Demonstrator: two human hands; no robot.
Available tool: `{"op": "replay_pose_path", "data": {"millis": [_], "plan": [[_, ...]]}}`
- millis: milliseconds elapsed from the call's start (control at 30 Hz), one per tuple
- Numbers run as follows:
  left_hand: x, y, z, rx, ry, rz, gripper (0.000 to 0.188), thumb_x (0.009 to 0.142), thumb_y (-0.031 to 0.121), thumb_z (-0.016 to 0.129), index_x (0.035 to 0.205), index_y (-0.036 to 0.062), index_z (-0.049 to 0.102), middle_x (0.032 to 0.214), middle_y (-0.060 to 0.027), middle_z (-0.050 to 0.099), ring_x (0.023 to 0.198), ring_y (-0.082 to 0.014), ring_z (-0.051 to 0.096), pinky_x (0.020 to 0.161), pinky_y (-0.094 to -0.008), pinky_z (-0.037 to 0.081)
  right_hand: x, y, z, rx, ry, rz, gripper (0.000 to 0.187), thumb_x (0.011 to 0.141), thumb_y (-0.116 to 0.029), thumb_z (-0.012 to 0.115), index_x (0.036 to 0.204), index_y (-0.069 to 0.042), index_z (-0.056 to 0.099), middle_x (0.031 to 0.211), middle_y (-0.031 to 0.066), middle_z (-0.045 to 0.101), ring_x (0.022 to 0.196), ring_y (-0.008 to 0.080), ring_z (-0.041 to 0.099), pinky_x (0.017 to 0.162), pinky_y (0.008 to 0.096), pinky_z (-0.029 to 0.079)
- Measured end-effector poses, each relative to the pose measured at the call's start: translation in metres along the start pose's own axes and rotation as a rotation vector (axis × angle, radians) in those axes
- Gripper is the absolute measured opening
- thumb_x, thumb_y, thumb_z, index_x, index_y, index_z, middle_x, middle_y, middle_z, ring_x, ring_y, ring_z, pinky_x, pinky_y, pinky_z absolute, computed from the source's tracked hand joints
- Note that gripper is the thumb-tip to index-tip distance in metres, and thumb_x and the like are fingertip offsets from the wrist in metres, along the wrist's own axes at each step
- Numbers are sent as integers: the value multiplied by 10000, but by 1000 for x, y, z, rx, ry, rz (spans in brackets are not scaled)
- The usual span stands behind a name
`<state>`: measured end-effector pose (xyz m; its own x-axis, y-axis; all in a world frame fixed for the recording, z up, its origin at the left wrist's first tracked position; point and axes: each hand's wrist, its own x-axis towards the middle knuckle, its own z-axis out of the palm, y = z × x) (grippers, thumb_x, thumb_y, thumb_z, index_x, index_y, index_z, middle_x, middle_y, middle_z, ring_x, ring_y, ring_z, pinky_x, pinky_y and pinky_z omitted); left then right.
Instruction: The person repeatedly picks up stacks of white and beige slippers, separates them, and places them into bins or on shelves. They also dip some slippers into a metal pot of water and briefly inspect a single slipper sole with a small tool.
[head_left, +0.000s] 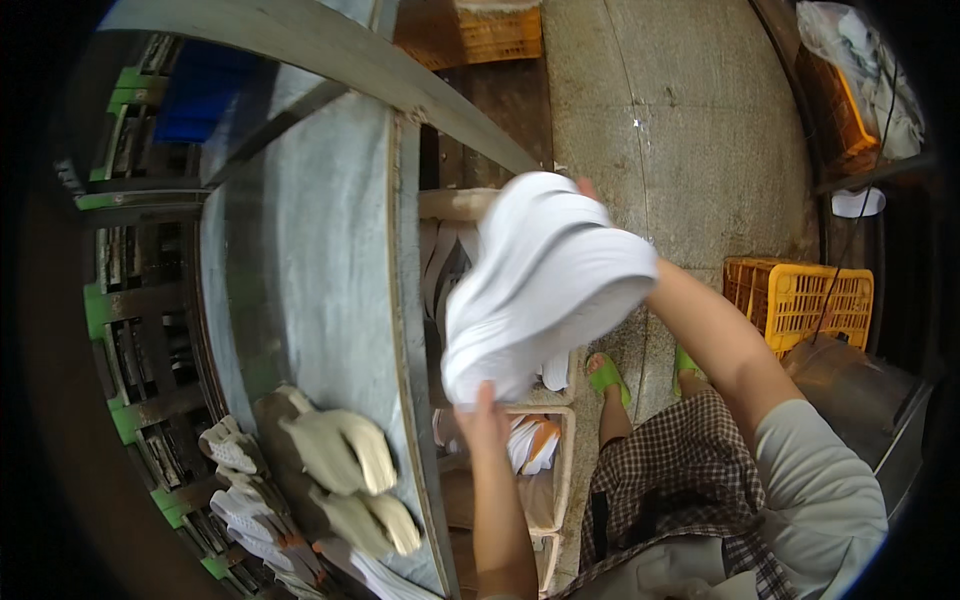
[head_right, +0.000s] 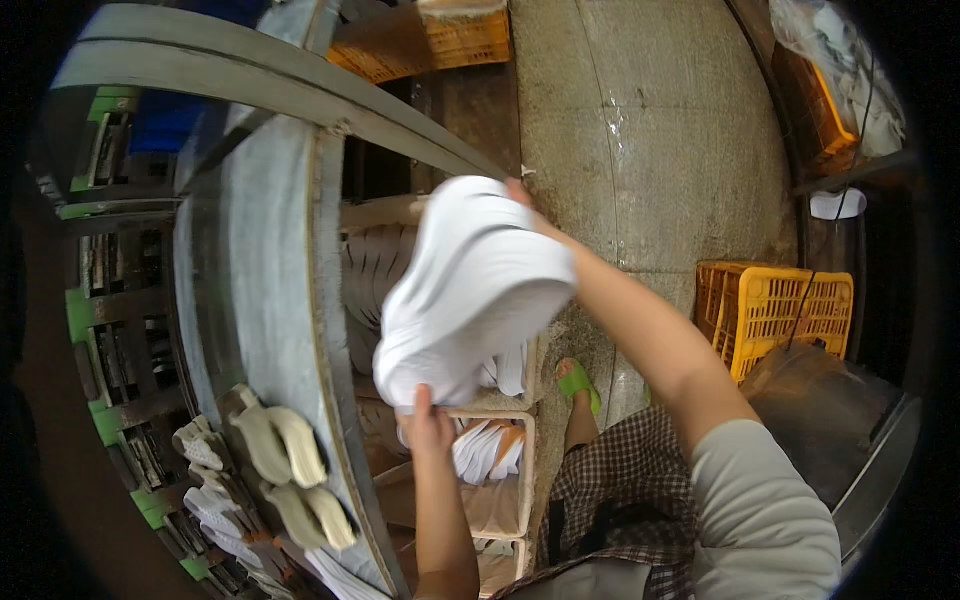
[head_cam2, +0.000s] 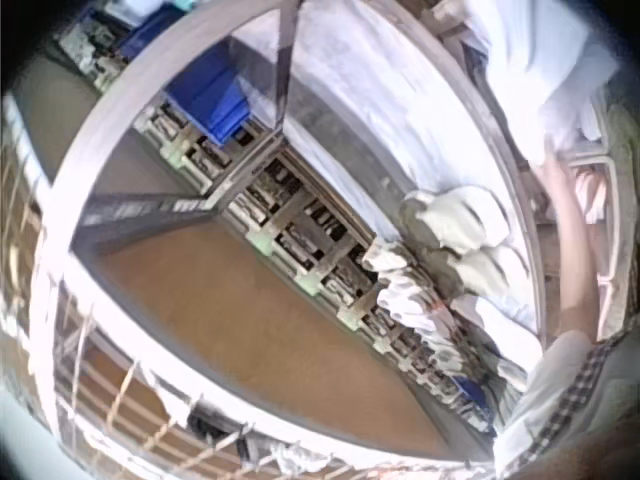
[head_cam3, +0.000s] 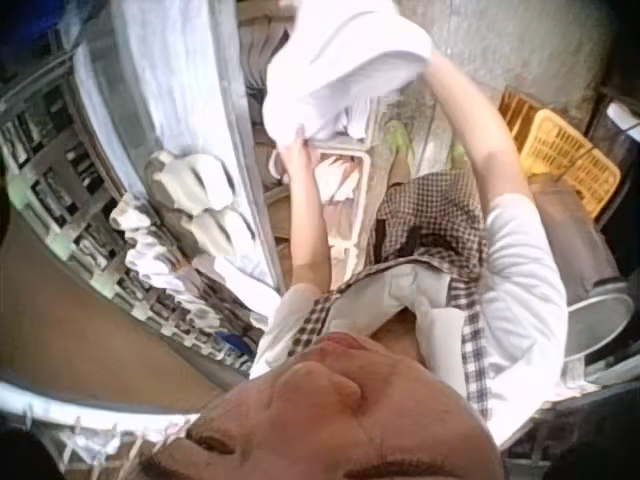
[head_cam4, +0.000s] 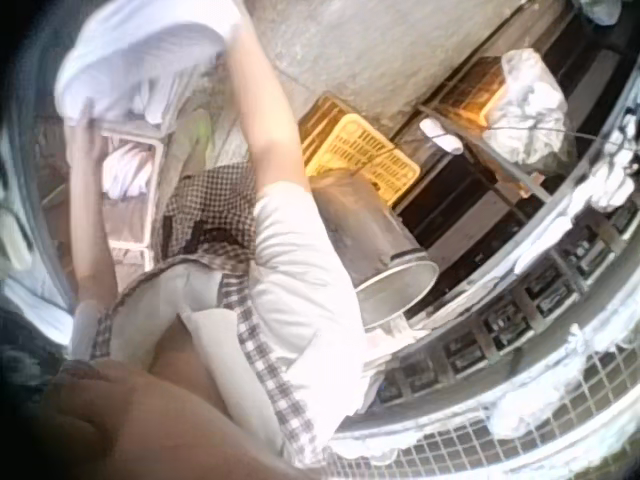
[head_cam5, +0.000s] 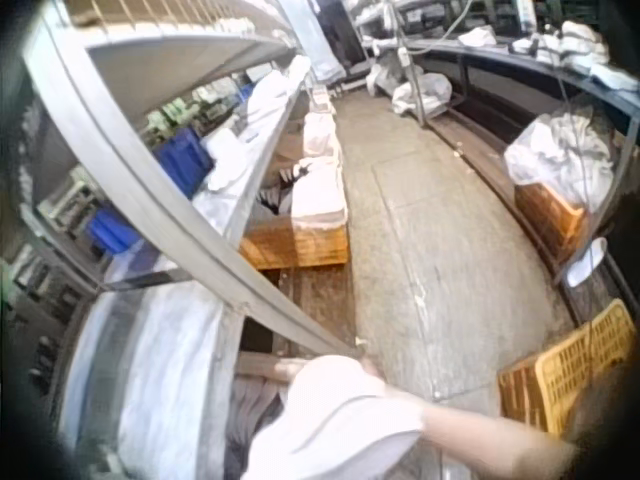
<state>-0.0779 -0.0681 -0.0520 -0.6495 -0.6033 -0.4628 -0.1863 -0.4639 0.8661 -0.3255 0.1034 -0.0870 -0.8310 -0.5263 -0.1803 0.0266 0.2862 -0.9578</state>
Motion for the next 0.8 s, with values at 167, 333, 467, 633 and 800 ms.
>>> {"op": "replay_pose_path", "data": {"millis": [167,333,467,633,800], "plan": [[77,17,-69,411,151,366,541,856,225,653,1297,12,423,1256,-175,491,1103,-286,506,919,-396,441,105,35,99,-170,-115,-150,533,848,-447,546,1221,-66,539,1207,97,568,1120,248,510,1004,494,315],[148,-23,-88,740,364,489,715,821,279,690,1357,-33,333,1318,-240,397,1167,-331,443,941,-400,415,80,106,121,-488,-277,8,516,834,-450,560,1203,-88,561,1201,80,575,1119,249,515,1013,520,295],[165,-66,-88,1090,270,578,764,798,270,705,1369,-30,297,1383,-261,313,1234,-395,376,1029,-448,331,62,121,96,-588,-362,90,563,808,-532,547,1208,-137,581,1201,101,556,1187,248,464,1005,578,241],[159,-93,-68,1531,306,563,837,676,284,788,1343,30,350,1473,-249,163,1329,-410,230,1077,-503,234,53,103,84,-316,-303,-3,512,792,-529,568,1087,-119,652,1114,99,618,1098,295,523,962,531,303],[192,-51,-59,1053,-125,637,918,688,368,768,1382,36,268,1445,-239,222,1308,-362,290,1046,-460,289,38,95,99,-379,-126,33,420,747,-353,667,1088,-111,627,993,141,609,1012,304,541,852,439,373]]}}
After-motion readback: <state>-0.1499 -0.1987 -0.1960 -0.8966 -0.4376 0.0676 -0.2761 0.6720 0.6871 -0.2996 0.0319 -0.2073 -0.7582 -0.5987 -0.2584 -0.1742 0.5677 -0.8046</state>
